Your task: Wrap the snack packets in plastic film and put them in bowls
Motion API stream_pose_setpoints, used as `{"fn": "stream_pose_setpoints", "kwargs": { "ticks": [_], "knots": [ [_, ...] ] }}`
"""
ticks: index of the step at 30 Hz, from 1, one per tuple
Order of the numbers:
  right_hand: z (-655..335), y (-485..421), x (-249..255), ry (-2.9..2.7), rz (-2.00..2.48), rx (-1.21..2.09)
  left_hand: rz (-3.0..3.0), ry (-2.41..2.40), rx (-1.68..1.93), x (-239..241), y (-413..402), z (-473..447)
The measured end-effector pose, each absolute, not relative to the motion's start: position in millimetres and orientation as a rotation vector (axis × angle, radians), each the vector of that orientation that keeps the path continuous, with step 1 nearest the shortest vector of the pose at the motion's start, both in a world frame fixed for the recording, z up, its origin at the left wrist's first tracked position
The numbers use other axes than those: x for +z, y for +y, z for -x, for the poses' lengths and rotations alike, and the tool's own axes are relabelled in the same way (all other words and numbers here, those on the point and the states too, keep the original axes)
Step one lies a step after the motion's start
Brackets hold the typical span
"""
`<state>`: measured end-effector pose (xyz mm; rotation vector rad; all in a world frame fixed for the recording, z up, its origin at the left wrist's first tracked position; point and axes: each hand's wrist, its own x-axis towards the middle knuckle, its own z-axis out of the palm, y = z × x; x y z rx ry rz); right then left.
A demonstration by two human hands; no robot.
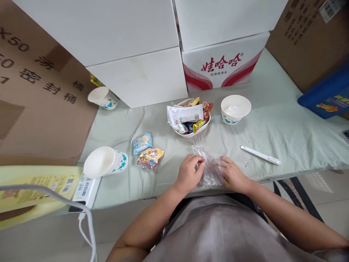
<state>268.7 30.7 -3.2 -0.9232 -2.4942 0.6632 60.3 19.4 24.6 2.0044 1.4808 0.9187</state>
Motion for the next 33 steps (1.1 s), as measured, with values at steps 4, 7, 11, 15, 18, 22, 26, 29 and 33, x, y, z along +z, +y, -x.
{"fn": "stream_pose_setpoints", "kwargs": {
  "ticks": [4,7,11,15,18,22,26,29,33],
  "knots": [
    [-270.7,33.7,2.9,-2.430,0.879,0.703,-1.976,1.677,0.873,13.3,36.3,-53.8],
    [-270.8,37.0,7.5,-2.388,0.872,0.751,-1.836,1.600,0.920,13.7,35.4,-55.9],
    [-268.8,37.0,6.5,-2.407,0.880,0.699,-1.648,1.388,0.921,19.1,37.5,-64.3],
    [-267.0,36.2,6.5,-2.406,0.876,0.714,-1.614,1.549,0.975,15.0,53.0,-64.7],
    [-266.4,36.8,6.4,-2.384,0.882,0.738,-1.692,1.714,1.038,5.7,64.1,-59.6],
    [-267.1,36.0,4.0,-2.324,0.855,0.768,-1.866,1.774,1.009,-6.3,69.0,-57.0],
    [-267.0,27.7,14.3,-2.039,1.020,0.595,-2.040,1.784,0.975,-11.9,67.5,-58.8],
    [-262.4,19.4,30.2,-2.109,0.935,0.326,-2.138,1.775,0.981,-13.8,67.0,-59.2],
    [-251.1,15.3,34.8,-2.484,0.745,0.221,-2.171,1.796,0.970,-15.1,68.0,-58.2]
  ]
}}
